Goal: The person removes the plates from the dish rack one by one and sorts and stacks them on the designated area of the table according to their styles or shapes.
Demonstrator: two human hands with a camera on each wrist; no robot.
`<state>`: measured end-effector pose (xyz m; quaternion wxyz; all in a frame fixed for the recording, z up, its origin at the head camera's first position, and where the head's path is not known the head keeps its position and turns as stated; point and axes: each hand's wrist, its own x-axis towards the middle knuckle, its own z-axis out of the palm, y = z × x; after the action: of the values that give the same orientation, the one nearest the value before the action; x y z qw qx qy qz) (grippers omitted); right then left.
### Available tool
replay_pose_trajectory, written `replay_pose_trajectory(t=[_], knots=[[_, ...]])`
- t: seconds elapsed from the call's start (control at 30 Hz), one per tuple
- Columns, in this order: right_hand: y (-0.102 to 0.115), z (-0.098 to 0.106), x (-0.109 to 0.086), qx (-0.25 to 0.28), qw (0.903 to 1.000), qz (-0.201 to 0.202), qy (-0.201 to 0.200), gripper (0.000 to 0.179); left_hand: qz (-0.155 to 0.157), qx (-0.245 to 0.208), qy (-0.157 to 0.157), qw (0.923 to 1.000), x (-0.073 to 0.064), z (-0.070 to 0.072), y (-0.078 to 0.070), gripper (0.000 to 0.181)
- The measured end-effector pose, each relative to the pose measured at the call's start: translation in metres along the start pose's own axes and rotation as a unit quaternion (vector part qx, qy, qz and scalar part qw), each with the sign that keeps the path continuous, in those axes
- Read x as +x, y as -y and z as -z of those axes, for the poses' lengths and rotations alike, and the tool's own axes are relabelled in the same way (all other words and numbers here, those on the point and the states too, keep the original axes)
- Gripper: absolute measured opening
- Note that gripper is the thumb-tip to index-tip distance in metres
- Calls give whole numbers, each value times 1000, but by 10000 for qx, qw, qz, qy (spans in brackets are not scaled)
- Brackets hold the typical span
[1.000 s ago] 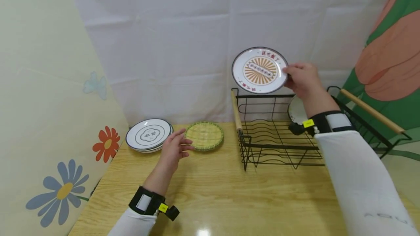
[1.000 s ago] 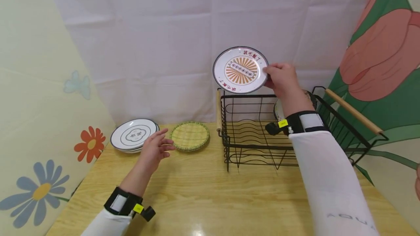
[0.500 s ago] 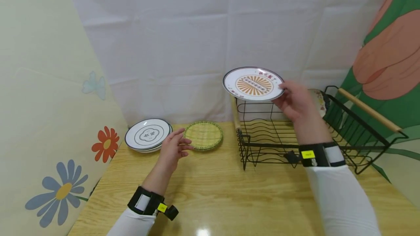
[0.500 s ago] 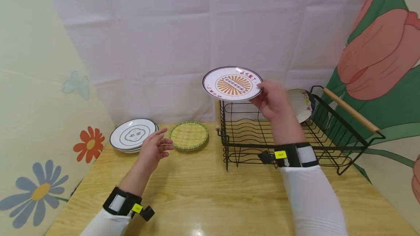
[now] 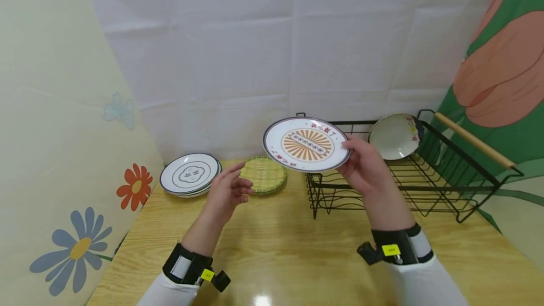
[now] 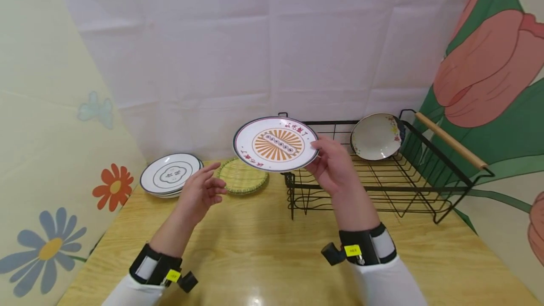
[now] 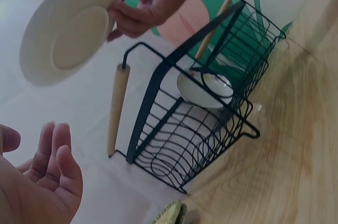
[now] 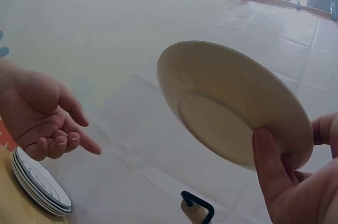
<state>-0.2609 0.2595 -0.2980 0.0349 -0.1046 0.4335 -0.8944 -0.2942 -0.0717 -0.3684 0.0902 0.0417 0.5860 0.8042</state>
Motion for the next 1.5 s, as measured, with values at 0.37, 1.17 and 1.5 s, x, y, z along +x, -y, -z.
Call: replay_pose_trajectory(t=[0.37, 1.17, 1.5], knots=[[-20, -13, -12, -387, 9988, -250, 188, 38, 20, -411, 804, 9959, -24, -20, -15, 52], [-51, -44, -22, -1111, 9923, -407, -379, 54, -389, -521, 1422, 9877, -47, -16, -36, 36], [-61, -55, -19, -1208, 9900, -163, -706, 50, -767, -685, 1376, 9851, -47, -9, -40, 36]])
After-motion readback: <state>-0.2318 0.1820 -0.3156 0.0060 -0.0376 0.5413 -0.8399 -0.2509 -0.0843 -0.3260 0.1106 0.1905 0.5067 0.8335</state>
